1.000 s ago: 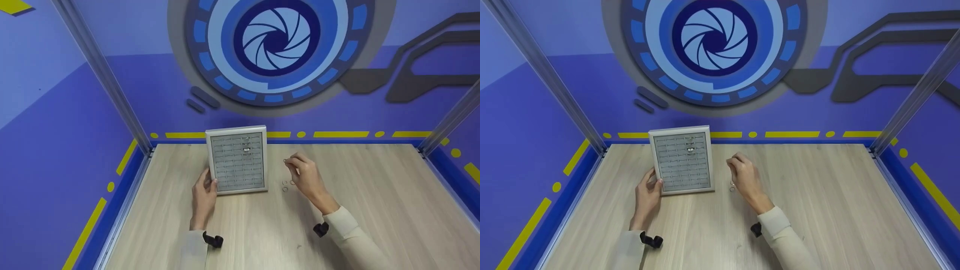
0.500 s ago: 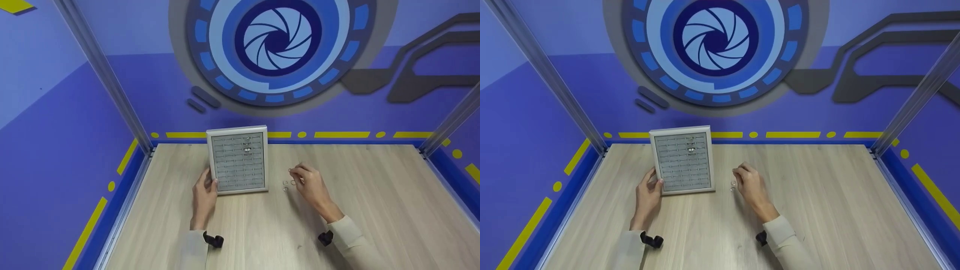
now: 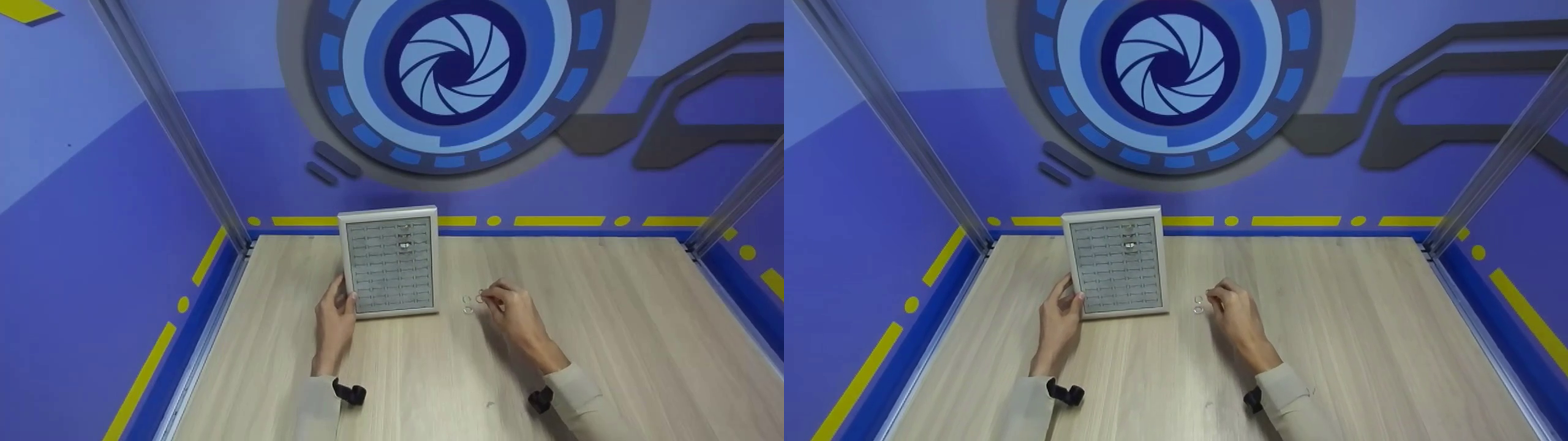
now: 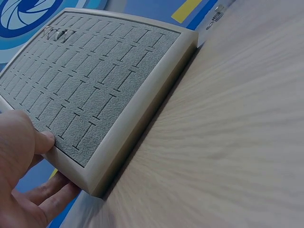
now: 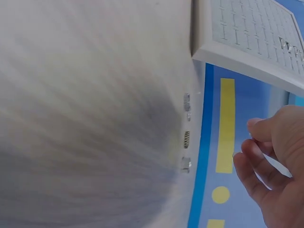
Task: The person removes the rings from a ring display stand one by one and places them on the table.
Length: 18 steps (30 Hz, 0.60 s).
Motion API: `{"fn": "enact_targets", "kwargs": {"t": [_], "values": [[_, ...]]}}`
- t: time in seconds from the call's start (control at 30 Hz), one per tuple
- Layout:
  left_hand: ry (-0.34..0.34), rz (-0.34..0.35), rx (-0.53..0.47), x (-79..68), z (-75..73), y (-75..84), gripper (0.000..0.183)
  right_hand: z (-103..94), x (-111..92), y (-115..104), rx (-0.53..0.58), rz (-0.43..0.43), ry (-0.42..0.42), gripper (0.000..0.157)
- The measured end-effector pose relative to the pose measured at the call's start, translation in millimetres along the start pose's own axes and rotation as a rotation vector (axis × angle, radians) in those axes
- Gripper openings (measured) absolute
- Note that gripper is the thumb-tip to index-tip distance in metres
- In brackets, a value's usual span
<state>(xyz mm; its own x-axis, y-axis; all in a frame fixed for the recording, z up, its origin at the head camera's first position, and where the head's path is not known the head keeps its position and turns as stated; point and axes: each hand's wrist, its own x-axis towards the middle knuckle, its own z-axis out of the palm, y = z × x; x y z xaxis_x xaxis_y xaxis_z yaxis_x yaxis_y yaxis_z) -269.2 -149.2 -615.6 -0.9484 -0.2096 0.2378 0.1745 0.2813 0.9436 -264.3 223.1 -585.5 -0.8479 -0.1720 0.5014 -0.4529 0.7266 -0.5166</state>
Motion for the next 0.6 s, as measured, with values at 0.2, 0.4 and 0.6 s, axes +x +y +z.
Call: {"fn": "enact_targets", "kwargs": {"t": [0.2,0.4,0.6], "values": [[-0.001,0.009,0.007,0.0,0.0,0.6,0.058,3.0,-6,6,-0.019,0.049,-0.051,0.01],[0.001,0.017,0.018,1.2,0.5,0.1,0.056,6.3,-9,14,-0.026,-0.011,-0.063,0.012],[-0.003,0.007,0.012,1.7,0.0,0.5,0.056,10.7,-11,20,-0.05,-0.019,-0.082,0.013]]}}
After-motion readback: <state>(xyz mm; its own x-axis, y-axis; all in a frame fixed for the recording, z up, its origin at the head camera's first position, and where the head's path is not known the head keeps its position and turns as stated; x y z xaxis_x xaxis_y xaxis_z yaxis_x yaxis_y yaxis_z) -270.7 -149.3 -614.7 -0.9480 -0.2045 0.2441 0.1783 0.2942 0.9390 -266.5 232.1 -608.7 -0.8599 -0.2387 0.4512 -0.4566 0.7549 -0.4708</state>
